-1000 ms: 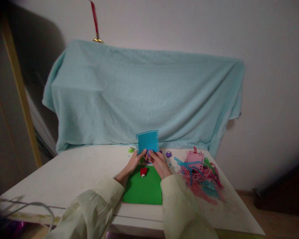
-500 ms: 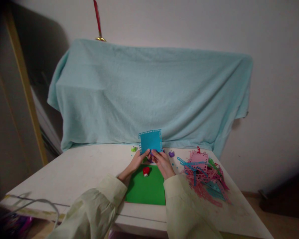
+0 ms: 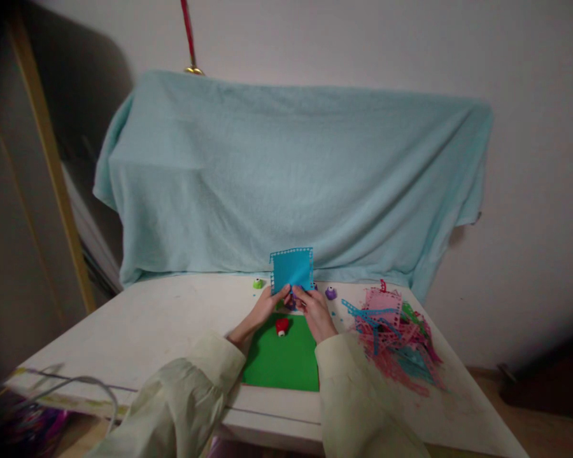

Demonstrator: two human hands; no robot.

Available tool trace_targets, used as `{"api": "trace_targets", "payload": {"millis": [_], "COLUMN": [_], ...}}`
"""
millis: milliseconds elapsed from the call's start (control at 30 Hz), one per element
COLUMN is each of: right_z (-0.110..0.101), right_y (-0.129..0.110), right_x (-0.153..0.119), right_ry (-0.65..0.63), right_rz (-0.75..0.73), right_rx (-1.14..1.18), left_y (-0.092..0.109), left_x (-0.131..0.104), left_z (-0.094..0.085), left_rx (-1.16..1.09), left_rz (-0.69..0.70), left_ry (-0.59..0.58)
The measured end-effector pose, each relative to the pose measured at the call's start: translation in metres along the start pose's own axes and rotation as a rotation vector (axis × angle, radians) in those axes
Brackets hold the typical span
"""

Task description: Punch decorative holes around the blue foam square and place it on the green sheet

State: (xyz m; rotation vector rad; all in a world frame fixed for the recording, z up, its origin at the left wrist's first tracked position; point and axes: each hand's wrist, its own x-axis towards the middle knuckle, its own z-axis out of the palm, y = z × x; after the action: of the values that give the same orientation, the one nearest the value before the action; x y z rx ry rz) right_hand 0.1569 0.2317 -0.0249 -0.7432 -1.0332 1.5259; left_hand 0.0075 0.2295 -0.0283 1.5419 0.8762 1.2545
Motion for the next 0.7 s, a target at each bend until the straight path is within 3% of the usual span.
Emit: {"api": "trace_targets", "payload": {"millis": [333, 700], "right_z": [-0.0026, 0.006], "right_y": [0.0005, -0.0071], "right_x": [0.0029, -0.0016], "right_ry": [0.085, -0.008], "right_rz": [-0.02, -0.004], "right_rx": [0.061, -0.038], "left_y": [-0.0008, -0.0028], "left_x": [-0.0013, 0.0011], "left_z": [0.0019, 0.0], "left_rx": [0.08, 0.178], "left_rz": [-0.016, 0.04], "left_ry": [0.042, 0.156]}}
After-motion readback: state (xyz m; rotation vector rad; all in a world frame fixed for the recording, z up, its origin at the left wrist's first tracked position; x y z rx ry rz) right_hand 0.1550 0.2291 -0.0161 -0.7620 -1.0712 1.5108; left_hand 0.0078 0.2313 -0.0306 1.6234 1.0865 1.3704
